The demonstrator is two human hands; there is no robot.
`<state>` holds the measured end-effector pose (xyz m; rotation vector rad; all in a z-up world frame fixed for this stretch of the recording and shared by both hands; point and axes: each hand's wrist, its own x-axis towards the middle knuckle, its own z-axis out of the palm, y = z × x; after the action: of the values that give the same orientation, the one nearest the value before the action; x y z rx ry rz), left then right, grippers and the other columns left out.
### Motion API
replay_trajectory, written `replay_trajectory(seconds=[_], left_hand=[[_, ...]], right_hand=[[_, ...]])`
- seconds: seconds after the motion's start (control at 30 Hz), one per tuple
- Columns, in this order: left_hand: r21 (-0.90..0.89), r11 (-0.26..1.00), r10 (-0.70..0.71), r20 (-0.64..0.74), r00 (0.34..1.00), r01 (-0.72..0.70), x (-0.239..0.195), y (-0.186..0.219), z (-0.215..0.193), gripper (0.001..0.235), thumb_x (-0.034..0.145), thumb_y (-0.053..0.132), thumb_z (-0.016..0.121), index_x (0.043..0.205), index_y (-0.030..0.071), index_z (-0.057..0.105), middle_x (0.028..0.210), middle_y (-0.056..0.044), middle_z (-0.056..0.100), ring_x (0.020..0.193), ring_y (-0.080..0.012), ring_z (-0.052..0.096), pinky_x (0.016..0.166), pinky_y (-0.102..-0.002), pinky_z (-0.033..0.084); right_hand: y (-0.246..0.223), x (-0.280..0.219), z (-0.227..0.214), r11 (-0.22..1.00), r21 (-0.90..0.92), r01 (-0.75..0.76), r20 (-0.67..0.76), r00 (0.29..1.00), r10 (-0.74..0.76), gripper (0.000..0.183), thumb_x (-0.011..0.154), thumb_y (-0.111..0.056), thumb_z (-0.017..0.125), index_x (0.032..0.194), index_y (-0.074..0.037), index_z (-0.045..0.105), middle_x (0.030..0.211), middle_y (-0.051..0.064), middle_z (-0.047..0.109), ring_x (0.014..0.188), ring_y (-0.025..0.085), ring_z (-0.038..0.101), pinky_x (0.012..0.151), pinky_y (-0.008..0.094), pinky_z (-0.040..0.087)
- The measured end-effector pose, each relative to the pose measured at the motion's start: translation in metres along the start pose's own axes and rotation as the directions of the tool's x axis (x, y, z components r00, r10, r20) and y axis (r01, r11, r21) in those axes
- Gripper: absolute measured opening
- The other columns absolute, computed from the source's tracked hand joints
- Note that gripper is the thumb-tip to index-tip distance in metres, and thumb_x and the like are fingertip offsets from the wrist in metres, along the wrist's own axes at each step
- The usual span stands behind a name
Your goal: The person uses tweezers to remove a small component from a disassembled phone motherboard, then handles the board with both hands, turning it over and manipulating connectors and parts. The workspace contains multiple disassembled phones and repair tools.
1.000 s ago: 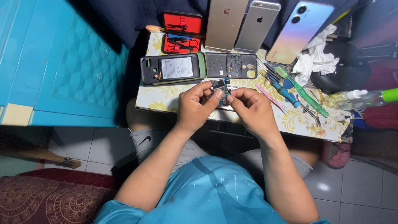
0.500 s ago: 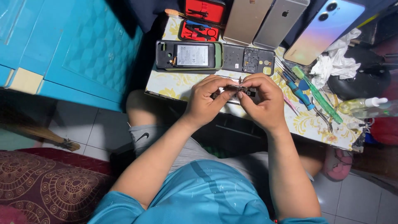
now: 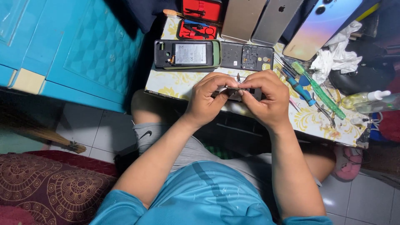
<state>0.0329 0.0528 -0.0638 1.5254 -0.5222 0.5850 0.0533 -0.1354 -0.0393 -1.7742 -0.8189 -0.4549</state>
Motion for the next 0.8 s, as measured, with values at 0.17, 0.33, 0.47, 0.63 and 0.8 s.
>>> replay_trajectory(seconds=[0.17, 0.33, 0.47, 0.63, 0.8], left_hand=[[-0.081, 0.995, -0.061, -0.062, 0.996, 0.055, 0.009, 0.017, 0.017, 0.010, 0.095, 0.010, 0.073, 0.097, 0.004, 0.066, 0.096, -0.009, 0.074, 0.105, -0.0271, 0.072, 0.089, -0.037, 0.059], [0.131, 0.991, 0.033, -0.072, 0.997, -0.024, 0.019, 0.003, 0.026, 0.015, 0.095, 0.018, 0.075, 0.094, 0.010, 0.062, 0.094, -0.003, 0.074, 0.105, -0.0278, 0.068, 0.095, -0.040, 0.053], [0.188, 0.982, 0.011, 0.009, 1.000, -0.013, 0.020, -0.009, 0.026, 0.014, 0.090, 0.025, 0.077, 0.093, 0.013, 0.070, 0.085, -0.004, 0.071, 0.095, -0.0300, 0.068, 0.086, -0.040, 0.050], [0.215, 0.976, -0.026, 0.043, 0.999, 0.016, 0.020, -0.007, 0.025, 0.013, 0.093, 0.029, 0.073, 0.091, 0.017, 0.074, 0.085, 0.000, 0.073, 0.097, -0.0245, 0.068, 0.090, -0.035, 0.047], [0.211, 0.977, -0.030, 0.046, 0.998, 0.020, 0.014, -0.008, 0.022, 0.011, 0.093, 0.028, 0.074, 0.096, 0.018, 0.077, 0.094, 0.001, 0.074, 0.110, -0.0249, 0.066, 0.100, -0.038, 0.043]], right_hand=[[0.009, -0.002, -0.010, 0.999, 0.010, -0.050, -0.027, 0.998, 0.050, 0.016, 0.091, -0.003, 0.081, 0.104, 0.002, 0.074, 0.093, 0.016, 0.071, 0.084, 0.030, 0.067, 0.077, 0.040, 0.053], [0.037, -0.023, -0.016, 0.984, 0.138, -0.113, -0.083, 0.989, 0.126, 0.007, 0.095, 0.000, 0.075, 0.100, 0.004, 0.071, 0.094, 0.017, 0.071, 0.086, 0.024, 0.065, 0.077, 0.037, 0.051], [0.047, -0.036, -0.014, 0.940, 0.281, -0.195, -0.154, 0.957, 0.245, 0.008, 0.097, 0.001, 0.072, 0.097, 0.006, 0.066, 0.092, 0.016, 0.067, 0.088, 0.020, 0.062, 0.077, 0.033, 0.050], [0.053, -0.041, -0.014, 0.913, 0.315, -0.259, -0.144, 0.938, 0.316, 0.010, 0.095, 0.000, 0.074, 0.095, 0.005, 0.066, 0.089, 0.014, 0.067, 0.086, 0.016, 0.060, 0.073, 0.031, 0.050], [0.043, -0.033, -0.014, 0.952, 0.240, -0.192, -0.109, 0.969, 0.223, 0.011, 0.093, 0.002, 0.076, 0.095, 0.008, 0.066, 0.090, 0.019, 0.067, 0.086, 0.024, 0.063, 0.074, 0.033, 0.049]])
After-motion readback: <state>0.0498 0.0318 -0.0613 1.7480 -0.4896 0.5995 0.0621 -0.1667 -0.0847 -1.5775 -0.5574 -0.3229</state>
